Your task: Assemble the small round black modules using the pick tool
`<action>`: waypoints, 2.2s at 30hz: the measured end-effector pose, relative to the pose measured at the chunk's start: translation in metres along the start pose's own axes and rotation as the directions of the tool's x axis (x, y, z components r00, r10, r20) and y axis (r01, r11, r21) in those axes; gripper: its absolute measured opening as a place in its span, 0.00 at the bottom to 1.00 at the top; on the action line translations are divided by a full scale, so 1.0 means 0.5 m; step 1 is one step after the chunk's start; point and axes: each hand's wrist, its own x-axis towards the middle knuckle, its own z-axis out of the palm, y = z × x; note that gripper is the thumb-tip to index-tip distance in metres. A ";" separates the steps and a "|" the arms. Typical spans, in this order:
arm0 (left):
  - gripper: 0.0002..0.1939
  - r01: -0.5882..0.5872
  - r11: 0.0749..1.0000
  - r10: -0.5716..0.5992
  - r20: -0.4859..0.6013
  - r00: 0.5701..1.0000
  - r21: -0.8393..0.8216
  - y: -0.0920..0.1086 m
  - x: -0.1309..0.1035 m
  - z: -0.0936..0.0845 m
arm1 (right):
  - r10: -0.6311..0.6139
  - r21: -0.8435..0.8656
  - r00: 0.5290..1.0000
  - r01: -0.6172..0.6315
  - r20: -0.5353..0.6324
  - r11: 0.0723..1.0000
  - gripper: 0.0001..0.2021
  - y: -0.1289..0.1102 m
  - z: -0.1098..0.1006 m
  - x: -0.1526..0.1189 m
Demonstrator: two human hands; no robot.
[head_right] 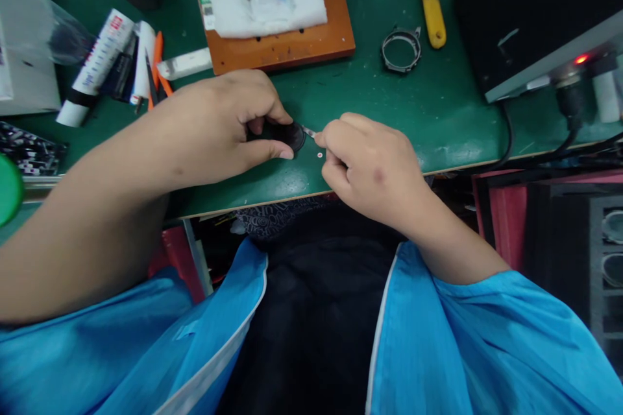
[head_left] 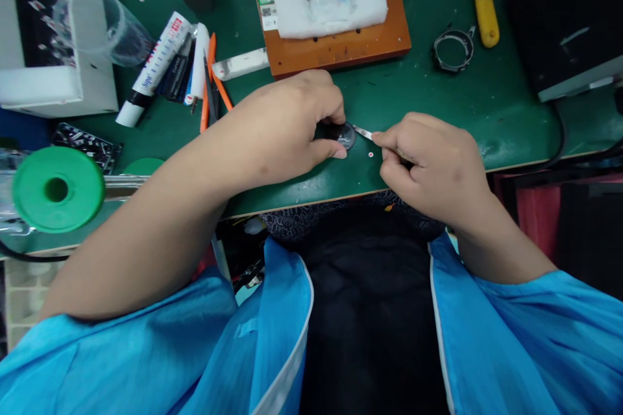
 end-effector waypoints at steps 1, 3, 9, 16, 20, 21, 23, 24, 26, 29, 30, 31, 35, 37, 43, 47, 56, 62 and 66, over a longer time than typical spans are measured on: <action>0.10 0.003 1.000 -0.003 0.000 1.000 -0.002 0.001 0.000 -0.001 | 0.002 0.006 1.000 -0.002 0.002 1.000 0.11 0.000 0.000 0.000; 0.10 0.008 1.000 -0.008 0.002 1.000 -0.007 0.002 0.001 -0.001 | 0.006 0.016 1.000 -0.006 -0.011 1.000 0.11 0.001 0.001 -0.001; 0.11 0.021 1.000 -0.021 0.023 1.000 0.009 0.007 0.002 -0.002 | 0.007 0.032 1.000 -0.007 -0.006 0.999 0.11 0.002 -0.001 -0.001; 0.11 0.008 1.000 -0.008 0.019 1.000 0.010 0.004 0.000 -0.003 | 0.003 0.039 1.000 -0.003 -0.012 0.999 0.11 0.000 -0.003 0.004; 0.11 -0.005 0.999 0.005 0.006 1.000 -0.044 -0.002 -0.001 -0.002 | 0.017 0.026 1.000 -0.017 -0.007 1.000 0.11 -0.001 -0.004 0.004; 0.11 -0.010 0.999 0.010 0.001 1.000 -0.049 -0.005 -0.001 -0.001 | 0.022 0.024 1.000 -0.022 0.002 0.999 0.11 -0.002 -0.005 0.003; 0.11 -0.026 0.999 0.025 -0.013 1.000 -0.041 -0.010 0.000 0.004 | 0.034 0.015 0.999 -0.034 0.015 0.999 0.11 -0.002 -0.005 0.003; 0.12 -0.033 0.999 0.032 -0.024 0.999 -0.030 -0.012 0.001 0.006 | 0.039 0.007 0.999 -0.039 0.014 0.999 0.11 -0.002 -0.005 0.003; 0.12 -0.035 0.999 0.034 -0.043 0.998 -0.010 -0.014 0.002 0.010 | 0.034 0.004 0.999 -0.034 0.010 0.999 0.11 -0.002 -0.004 0.003; 0.11 -0.014 1.000 0.014 -0.027 1.000 -0.017 -0.010 0.002 0.008 | 0.023 0.021 1.000 -0.023 0.001 1.000 0.10 -0.002 -0.004 0.004; 0.11 -0.010 1.000 0.010 -0.015 1.000 -0.025 -0.007 0.002 0.006 | 0.026 0.018 1.000 -0.026 0.001 0.999 0.11 -0.002 -0.004 0.005; 0.11 -0.009 0.999 0.008 -0.005 1.000 -0.033 -0.004 0.001 0.003 | 0.030 0.012 1.000 -0.030 0.004 0.999 0.11 -0.002 -0.004 0.005; 0.10 -0.023 0.999 0.023 -0.001 1.000 -0.036 0.000 -0.002 -0.003 | 0.021 0.018 1.000 -0.021 -0.002 1.000 0.11 -0.002 -0.004 0.005; 0.10 -0.024 0.999 0.024 -0.003 1.000 -0.026 -0.002 -0.001 -0.002 | 0.015 0.018 1.000 -0.015 -0.008 1.000 0.11 -0.001 -0.004 0.005; 0.11 -0.031 0.999 0.030 -0.040 0.999 -0.036 -0.017 0.006 0.012 | 0.011 0.015 1.000 -0.011 -0.005 1.000 0.11 0.001 -0.002 0.005; 0.10 -0.026 1.000 0.025 -0.037 0.999 -0.013 -0.019 0.008 0.016 | -0.002 0.018 1.000 0.002 -0.012 1.000 0.11 0.001 -0.003 0.005; 0.10 -0.058 0.998 0.058 -0.013 0.998 -0.012 -0.014 0.007 0.001 | 0.007 0.026 1.000 -0.007 0.005 1.000 0.12 0.000 -0.005 0.006; 0.11 -0.062 0.997 0.064 0.042 0.997 -0.045 -0.003 0.005 -0.009 | 0.015 0.010 0.999 -0.015 0.028 1.000 0.13 0.002 -0.007 0.005; 0.11 -0.076 0.995 0.078 0.026 0.997 -0.058 -0.007 0.004 -0.007 | 0.021 0.023 1.000 -0.021 0.016 1.000 0.13 0.004 -0.010 0.004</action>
